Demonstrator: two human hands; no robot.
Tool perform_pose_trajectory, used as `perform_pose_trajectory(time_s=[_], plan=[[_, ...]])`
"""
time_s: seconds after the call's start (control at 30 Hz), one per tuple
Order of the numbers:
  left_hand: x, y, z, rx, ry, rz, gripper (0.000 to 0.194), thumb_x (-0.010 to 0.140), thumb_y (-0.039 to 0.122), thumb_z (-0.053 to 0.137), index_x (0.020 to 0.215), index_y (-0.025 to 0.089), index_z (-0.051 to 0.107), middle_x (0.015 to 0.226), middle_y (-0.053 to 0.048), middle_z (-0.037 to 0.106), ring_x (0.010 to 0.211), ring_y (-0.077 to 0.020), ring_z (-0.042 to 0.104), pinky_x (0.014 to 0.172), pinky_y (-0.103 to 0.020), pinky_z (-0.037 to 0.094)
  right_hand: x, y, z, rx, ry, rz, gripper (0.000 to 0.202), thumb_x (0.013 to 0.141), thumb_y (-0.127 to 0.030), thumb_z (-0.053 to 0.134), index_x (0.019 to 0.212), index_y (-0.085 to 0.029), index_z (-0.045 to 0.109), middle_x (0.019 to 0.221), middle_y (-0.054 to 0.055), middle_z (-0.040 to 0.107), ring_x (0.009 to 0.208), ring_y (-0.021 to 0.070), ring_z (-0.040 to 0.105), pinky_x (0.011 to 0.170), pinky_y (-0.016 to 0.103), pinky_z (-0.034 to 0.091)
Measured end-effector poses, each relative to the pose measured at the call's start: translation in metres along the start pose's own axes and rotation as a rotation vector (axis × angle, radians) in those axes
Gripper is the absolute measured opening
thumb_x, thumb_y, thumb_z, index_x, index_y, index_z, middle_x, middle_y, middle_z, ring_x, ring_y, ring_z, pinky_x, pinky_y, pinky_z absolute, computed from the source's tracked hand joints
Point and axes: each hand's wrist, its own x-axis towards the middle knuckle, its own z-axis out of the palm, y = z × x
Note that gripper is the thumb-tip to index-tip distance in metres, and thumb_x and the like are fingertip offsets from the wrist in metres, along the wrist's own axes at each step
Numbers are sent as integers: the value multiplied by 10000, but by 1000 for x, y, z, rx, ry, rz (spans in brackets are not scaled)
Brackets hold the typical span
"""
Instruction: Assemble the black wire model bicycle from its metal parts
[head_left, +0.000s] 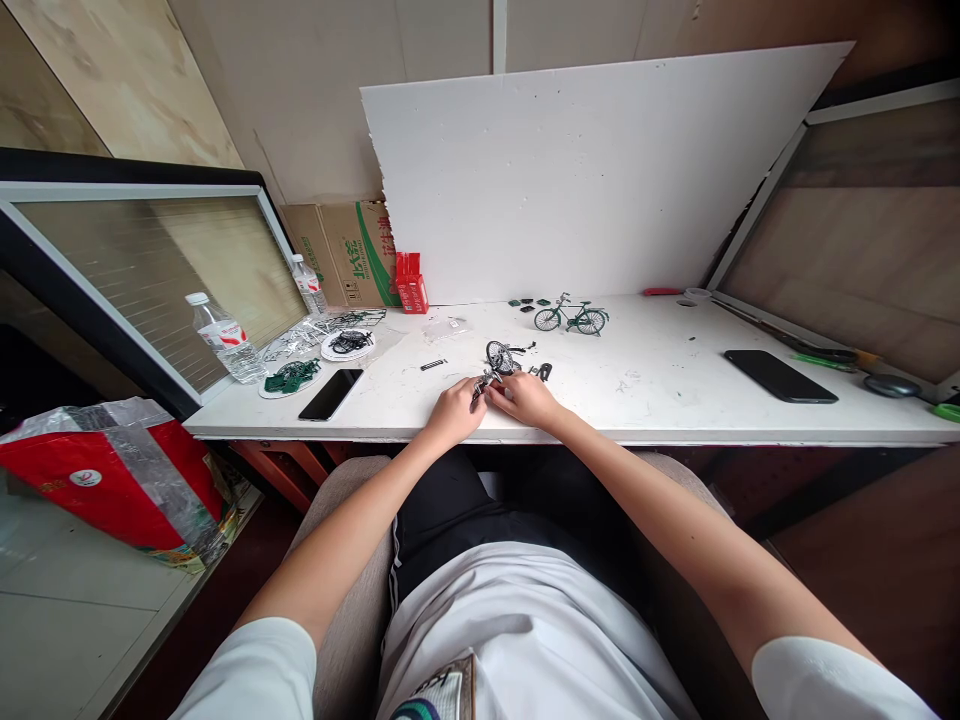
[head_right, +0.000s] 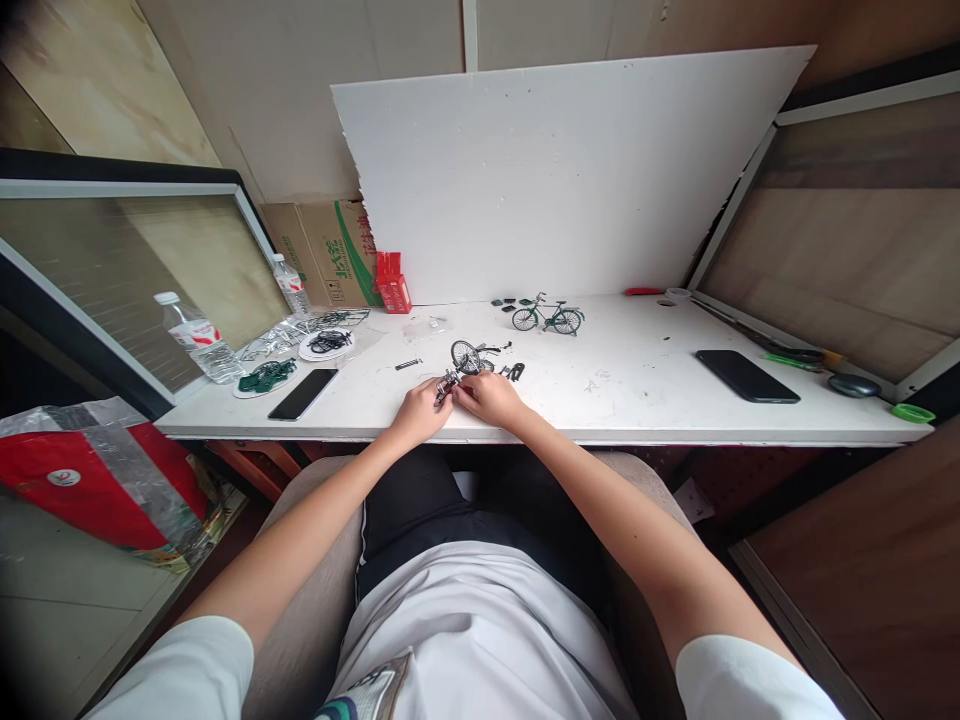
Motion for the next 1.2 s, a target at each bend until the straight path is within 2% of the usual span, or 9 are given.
perform_pose_trajectory(time_s=[0.77,1.2], plan=[[0,2,-2,23,-12,-3,281,947,146,583,1208,169,686,1071,-107,750,928,-234,716,862,-333,568,1,0,2,-28,15,25,419,1040,-437,524,746,-166,651,728,97,680,695,189,600,609,278,298],[-1,3,-3,19,-4,11,323,943,133,578,1249,165,678,1057,-109,750,953,-243,718,891,-337,570,1,-2,-1,-17,5,15,410,1042,-422,535,765,-159,684,736,100,698,705,192,605,639,281,326]])
